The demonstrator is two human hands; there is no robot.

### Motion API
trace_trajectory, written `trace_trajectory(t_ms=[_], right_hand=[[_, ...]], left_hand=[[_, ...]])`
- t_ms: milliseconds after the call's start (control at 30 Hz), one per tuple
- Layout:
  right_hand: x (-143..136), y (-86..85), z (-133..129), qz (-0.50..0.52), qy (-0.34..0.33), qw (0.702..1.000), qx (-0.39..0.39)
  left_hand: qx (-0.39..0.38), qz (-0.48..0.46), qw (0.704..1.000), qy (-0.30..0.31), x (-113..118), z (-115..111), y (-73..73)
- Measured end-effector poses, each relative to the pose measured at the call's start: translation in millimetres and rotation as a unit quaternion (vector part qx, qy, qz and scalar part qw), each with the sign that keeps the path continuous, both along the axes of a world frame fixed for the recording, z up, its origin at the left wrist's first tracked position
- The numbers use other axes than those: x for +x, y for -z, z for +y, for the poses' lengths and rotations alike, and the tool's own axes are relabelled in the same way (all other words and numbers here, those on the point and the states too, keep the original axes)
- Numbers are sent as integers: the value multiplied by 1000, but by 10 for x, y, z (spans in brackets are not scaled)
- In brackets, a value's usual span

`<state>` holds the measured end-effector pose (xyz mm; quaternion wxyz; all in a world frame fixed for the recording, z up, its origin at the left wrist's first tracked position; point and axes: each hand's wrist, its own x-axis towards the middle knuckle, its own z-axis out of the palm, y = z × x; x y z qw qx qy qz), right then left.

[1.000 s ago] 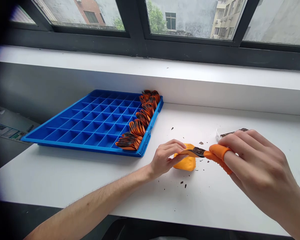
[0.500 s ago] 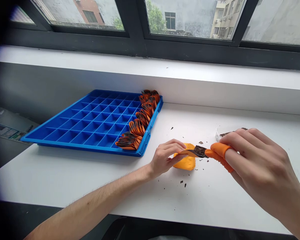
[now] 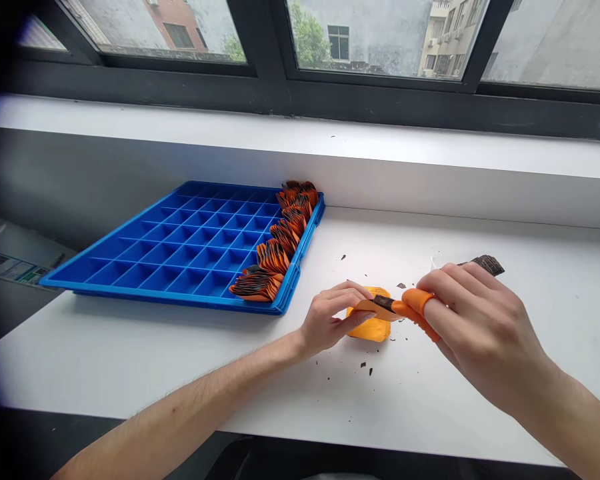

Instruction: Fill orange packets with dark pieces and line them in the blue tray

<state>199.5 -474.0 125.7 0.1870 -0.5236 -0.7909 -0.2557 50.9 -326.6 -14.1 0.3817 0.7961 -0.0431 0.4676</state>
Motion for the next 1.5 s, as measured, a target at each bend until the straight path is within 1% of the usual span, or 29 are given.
trace_trajectory(t_ms=[100,200,267,333,400,467,533,600,767,833,933,1033,1100,1200,1300,1400,1467,1500], right_hand=[[7,112,8,11,1,1000,9],[27,239,4,33,-1,999,12],[48,313,1,45,-3,999,8],[68,369,1,49,-5,999,3],[79,404,5,52,-3,999,5],[79,419,5,59,-3,998,6],[69,427,0,70,-3,998,4],[53,441,-11,77,-3,997,-3],[4,519,-39,88,-19,996,-14],[-28,542,-50,101,-22,995,-13],[-88,541,-75,133,-13,991,-25],[-142,503,-107,149,21,987,-60],[-164,475,-119,134,45,986,-89],[-174,462,-114,109,57,983,-135],[-158,487,-99,122,52,976,-173],[-131,530,-97,186,51,961,-198],[-118,568,-95,241,47,952,-184],[-113,592,-89,265,46,949,-163]], left_hand=[[-54,29,998,14,-17,-16,-3],[-145,66,987,29,-35,-28,5],[-213,96,971,48,-45,-35,12],[-275,117,951,80,-50,-47,19],[-315,126,934,110,-49,-64,25],[-334,132,926,121,-45,-83,26],[-337,129,926,116,-39,-98,23],[-328,109,932,106,-32,-104,17],[-268,60,959,70,-20,-106,49],[-228,50,971,58,-23,-112,76],[-139,21,989,46,-39,-118,89],[-50,-14,997,64,-50,-101,72],[-26,-20,996,78,-48,-79,70],[-31,-9,996,84,-37,-49,105],[-46,20,997,62,-26,-42,149],[-104,52,992,51,-29,-60,148],[-161,62,983,58,-35,-81,123],[-193,63,977,64,-38,-91,107]])
